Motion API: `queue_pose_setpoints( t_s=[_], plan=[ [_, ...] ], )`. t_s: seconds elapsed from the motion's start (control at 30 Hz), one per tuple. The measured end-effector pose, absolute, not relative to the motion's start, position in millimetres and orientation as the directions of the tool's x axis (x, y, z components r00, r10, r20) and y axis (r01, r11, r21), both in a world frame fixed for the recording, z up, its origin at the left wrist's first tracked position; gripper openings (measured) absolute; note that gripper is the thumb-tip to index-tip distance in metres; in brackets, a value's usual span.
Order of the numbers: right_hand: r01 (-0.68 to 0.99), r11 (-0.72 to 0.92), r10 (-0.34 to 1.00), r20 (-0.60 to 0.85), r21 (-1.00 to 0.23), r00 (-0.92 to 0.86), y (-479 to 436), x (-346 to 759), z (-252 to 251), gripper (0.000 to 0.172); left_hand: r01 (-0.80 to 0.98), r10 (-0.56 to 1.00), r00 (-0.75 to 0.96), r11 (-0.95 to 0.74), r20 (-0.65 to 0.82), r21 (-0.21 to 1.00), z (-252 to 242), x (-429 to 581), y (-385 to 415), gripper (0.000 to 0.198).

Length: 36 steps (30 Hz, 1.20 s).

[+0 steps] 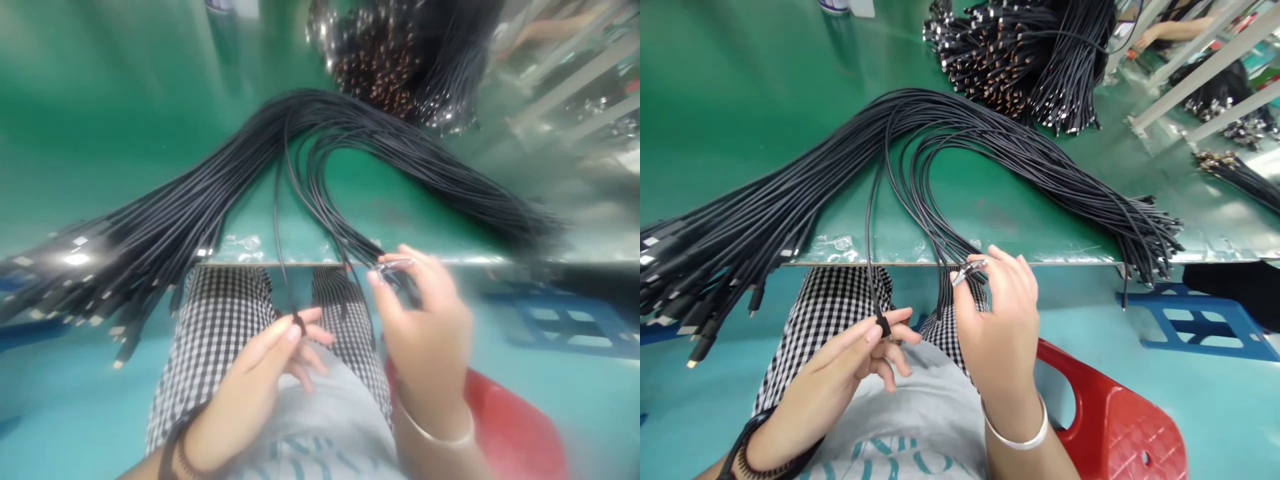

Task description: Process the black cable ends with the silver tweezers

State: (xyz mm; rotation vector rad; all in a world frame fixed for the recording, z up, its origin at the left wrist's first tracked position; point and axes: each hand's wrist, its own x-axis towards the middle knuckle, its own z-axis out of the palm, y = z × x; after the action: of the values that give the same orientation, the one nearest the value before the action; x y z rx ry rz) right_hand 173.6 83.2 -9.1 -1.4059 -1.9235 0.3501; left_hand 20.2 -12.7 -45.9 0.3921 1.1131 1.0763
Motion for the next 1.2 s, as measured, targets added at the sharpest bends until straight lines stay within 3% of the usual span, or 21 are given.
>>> queue_pose_setpoints(
  t_s=[0.1, 0.17, 0.23, 0.33, 0.53, 0.9, 1.2],
  plan=[
    [0.386, 0.206, 0.972, 0.142, -0.899, -0.189, 71, 166, -6, 0.014, -0.445, 0.875, -0.005, 0.432, -0.485, 0.784, -43, 17, -12, 0.029],
    [0.096, -0.019, 0.958, -0.045, -0.995, -0.282, 62, 155, -7, 0.015, -0.387, 0.91, -0.026, 0.372, -0.414, 0.843, -43, 14, -14, 0.025],
    [-0.122, -0.23, 0.927, -0.179, -0.966, -0.331, 57, 143, -10, 0.015, -0.321, 0.945, -0.037, 0.296, -0.324, 0.9, -45, 11, -16, 0.024],
    [-0.271, -0.388, 0.893, -0.288, -0.881, -0.345, 56, 130, -15, 0.017, -0.217, 0.968, -0.052, 0.228, -0.244, 0.949, -50, 7, -21, 0.024],
    [-0.251, -0.451, 0.86, -0.34, -0.857, -0.381, 63, 125, -15, 0.016, -0.088, 0.977, -0.021, 0.212, -0.214, 0.973, -53, 3, -23, 0.032],
    [-0.263, -0.47, 0.846, -0.345, -0.842, -0.406, 67, 125, -18, 0.015, -0.074, 0.975, -0.018, 0.221, -0.223, 0.972, -57, 2, -19, 0.03],
    [-0.18, -0.42, 0.877, -0.347, -0.889, -0.332, 66, 124, -12, 0.014, -0.133, 0.963, 0.008, 0.267, -0.268, 0.954, -57, 2, -18, 0.029]
  ],
)
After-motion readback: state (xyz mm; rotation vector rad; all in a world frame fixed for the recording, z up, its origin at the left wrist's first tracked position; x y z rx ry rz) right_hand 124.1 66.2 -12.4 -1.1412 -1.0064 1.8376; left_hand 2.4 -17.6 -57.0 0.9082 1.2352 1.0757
